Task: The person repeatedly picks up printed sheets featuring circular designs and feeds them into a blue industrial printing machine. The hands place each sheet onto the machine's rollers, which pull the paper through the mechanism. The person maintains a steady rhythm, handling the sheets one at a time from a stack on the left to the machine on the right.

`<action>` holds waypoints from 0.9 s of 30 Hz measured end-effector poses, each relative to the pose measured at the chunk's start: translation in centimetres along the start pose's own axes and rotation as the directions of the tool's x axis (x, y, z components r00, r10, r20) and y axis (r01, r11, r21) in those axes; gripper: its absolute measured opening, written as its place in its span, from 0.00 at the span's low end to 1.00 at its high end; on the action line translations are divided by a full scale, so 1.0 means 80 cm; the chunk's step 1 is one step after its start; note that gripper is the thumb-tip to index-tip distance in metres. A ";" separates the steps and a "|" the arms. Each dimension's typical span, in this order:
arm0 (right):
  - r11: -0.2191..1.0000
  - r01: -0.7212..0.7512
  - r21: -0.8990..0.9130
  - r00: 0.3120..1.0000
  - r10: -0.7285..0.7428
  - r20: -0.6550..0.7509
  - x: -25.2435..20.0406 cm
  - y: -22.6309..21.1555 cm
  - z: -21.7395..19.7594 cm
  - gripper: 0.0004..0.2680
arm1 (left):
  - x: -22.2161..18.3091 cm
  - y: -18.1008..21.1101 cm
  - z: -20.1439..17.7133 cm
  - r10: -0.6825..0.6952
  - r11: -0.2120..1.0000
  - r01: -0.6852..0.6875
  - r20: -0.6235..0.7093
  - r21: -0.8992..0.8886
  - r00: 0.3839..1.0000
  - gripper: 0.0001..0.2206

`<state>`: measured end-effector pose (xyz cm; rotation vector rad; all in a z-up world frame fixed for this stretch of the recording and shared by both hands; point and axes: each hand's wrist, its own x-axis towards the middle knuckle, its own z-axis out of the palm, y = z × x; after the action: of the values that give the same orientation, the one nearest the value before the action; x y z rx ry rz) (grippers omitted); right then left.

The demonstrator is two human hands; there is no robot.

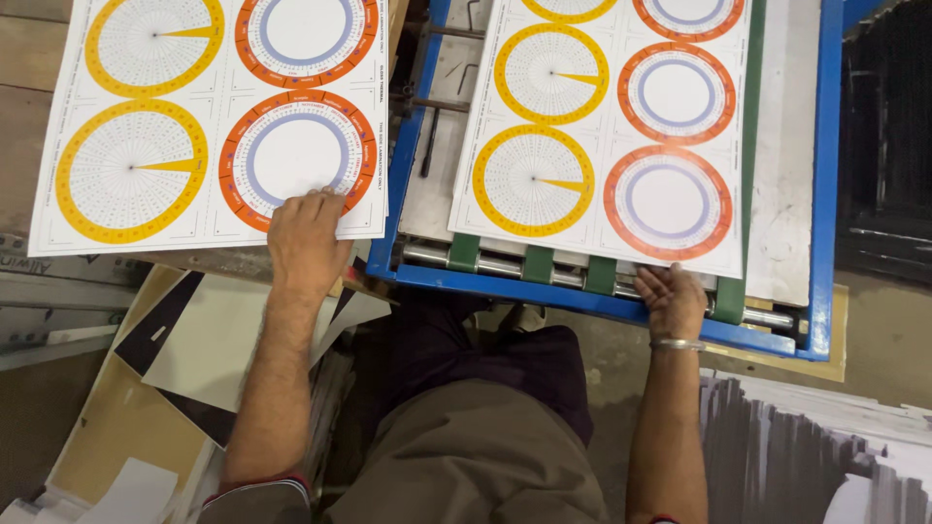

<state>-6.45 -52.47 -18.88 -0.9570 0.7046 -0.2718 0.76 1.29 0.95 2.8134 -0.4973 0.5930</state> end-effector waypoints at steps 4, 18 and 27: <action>0.999 -0.008 -0.036 0.999 0.009 0.038 -0.030 0.007 -0.002 0.14 | 0.007 -0.025 -0.029 0.134 0.983 -0.130 0.026 -0.134 0.991 0.23; 0.994 -0.064 -0.087 0.945 0.088 0.315 -0.130 -0.023 0.143 0.16 | 0.018 -0.045 -0.036 -0.305 0.885 0.254 -0.074 -0.389 0.950 0.12; 0.981 -0.188 -0.053 0.732 0.176 0.659 -0.193 0.036 0.253 0.15 | -0.001 0.176 0.026 0.253 0.944 -0.210 0.148 -0.254 0.956 0.23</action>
<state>-4.97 -29.80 -6.99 -0.8781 0.1270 0.2427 -3.77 -12.23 1.08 2.6099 -0.8829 0.2971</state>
